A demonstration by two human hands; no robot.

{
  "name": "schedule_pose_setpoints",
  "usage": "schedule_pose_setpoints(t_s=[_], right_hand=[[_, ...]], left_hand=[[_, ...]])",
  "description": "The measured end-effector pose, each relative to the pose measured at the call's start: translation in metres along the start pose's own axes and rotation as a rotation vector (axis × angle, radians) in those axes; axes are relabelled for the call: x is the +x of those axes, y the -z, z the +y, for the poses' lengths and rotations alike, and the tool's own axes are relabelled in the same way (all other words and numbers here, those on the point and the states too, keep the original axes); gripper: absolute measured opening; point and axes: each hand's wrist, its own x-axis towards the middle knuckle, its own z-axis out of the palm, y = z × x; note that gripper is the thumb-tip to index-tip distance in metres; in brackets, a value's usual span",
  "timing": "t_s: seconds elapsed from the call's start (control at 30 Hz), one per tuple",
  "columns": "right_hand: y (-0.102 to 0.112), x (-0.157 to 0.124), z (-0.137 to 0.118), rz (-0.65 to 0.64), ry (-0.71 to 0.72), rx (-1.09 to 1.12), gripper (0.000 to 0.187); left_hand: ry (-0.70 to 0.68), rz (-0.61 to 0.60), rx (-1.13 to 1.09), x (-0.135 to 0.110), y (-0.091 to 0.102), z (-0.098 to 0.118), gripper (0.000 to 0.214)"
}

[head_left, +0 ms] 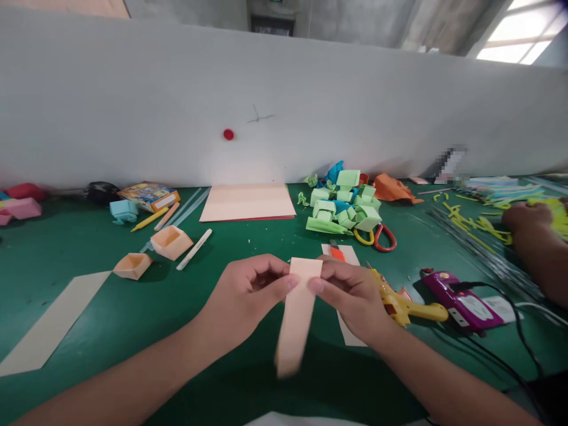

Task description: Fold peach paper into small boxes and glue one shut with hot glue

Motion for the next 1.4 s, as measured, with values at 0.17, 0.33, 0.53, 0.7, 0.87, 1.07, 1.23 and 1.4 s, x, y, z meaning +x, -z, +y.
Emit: schedule_pose_setpoints(t_s=[0.17,0.33,0.53,0.7,0.87,1.07,1.23,1.4], right_hand=[[0.002,0.005,0.004,0.020,-0.018,-0.028,0.034],[0.004,0.011,0.017,0.005,0.000,-0.417,0.025],[0.003,0.012,0.044,-0.071,0.104,-0.658,0.015],[0.001,0.012,0.054,-0.121,0.151,-0.872,0.008],[0.000,0.014,0.057,-0.235,0.186,-1.056,0.012],[0.001,0.014,0.059,-0.257,0.180,-1.133,0.019],[-0.002,0.014,0.057,-0.322,0.191,-1.207,0.022],[-0.010,0.011,0.052,-0.359,0.186,-1.336,0.021]], left_hand=[[0.059,-0.016,-0.056,0.011,-0.003,-0.012,0.019],[0.008,-0.033,0.172,0.027,0.006,-0.043,0.017],[-0.124,-0.106,0.517,0.038,0.016,-0.069,0.012],[-0.257,-0.133,0.650,0.037,0.020,-0.082,0.010],[-0.379,-0.162,0.803,0.039,0.021,-0.097,0.016],[-0.456,-0.237,0.973,0.040,0.020,-0.101,0.020],[-0.487,-0.294,1.028,0.045,0.023,-0.099,0.020],[-0.488,-0.305,1.043,0.043,0.024,-0.096,0.017]])
